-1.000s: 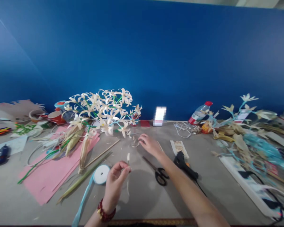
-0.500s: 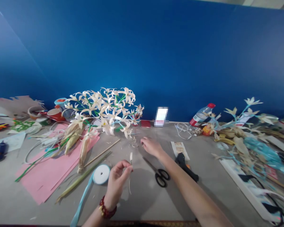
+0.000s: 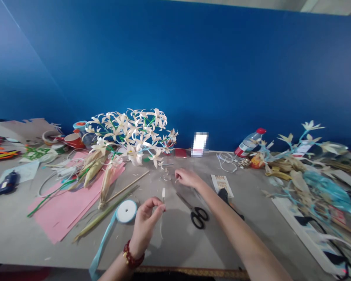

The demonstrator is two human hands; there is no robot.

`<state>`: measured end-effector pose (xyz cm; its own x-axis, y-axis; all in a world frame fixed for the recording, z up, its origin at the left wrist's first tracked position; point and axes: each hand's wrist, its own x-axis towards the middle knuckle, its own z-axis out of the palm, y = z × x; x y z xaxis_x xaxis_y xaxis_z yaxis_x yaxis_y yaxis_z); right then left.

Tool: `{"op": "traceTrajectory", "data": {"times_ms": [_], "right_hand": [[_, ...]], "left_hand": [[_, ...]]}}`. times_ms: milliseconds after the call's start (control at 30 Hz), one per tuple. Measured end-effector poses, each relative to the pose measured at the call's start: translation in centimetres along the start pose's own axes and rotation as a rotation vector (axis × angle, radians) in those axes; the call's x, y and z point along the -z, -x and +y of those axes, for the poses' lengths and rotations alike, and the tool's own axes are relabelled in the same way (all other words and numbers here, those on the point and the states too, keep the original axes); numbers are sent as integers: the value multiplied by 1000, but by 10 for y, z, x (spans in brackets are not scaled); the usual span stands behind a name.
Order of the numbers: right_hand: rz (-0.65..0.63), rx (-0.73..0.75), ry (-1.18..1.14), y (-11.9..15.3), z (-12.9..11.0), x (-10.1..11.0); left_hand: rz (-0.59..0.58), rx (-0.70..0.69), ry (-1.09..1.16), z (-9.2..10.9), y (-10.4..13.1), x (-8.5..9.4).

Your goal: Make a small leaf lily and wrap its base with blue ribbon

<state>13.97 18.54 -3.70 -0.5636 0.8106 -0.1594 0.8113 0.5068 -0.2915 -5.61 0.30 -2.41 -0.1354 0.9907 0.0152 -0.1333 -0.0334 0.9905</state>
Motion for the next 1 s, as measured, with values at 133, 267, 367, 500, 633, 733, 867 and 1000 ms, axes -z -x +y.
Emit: {"op": "traceTrajectory", "data": {"times_ms": [133,267,367,500,633,733,867,1000], "right_hand": [[46,-5,-16,7,-1,-6],[134,-3,-44,16,-4,-10],[243,24,-73,29,-12,-7],[404,99,-121,63,-37,0],[617,263,-151,107,-71,1],[820,426,-133,129,-92,0],[919,442,-155,137,-105,-3],[946,424,-173,134,-107,-6]], "left_hand": [[11,-1,-21,-1,2,0],[13,0,-13,-3,2,-2],[22,4,0,-3,2,-3],[53,-4,45,1,0,-4],[16,-50,87,10,0,-11],[-24,-69,126,15,2,-17],[-36,-67,197,17,7,-21],[-32,-72,236,17,11,-21]]}}
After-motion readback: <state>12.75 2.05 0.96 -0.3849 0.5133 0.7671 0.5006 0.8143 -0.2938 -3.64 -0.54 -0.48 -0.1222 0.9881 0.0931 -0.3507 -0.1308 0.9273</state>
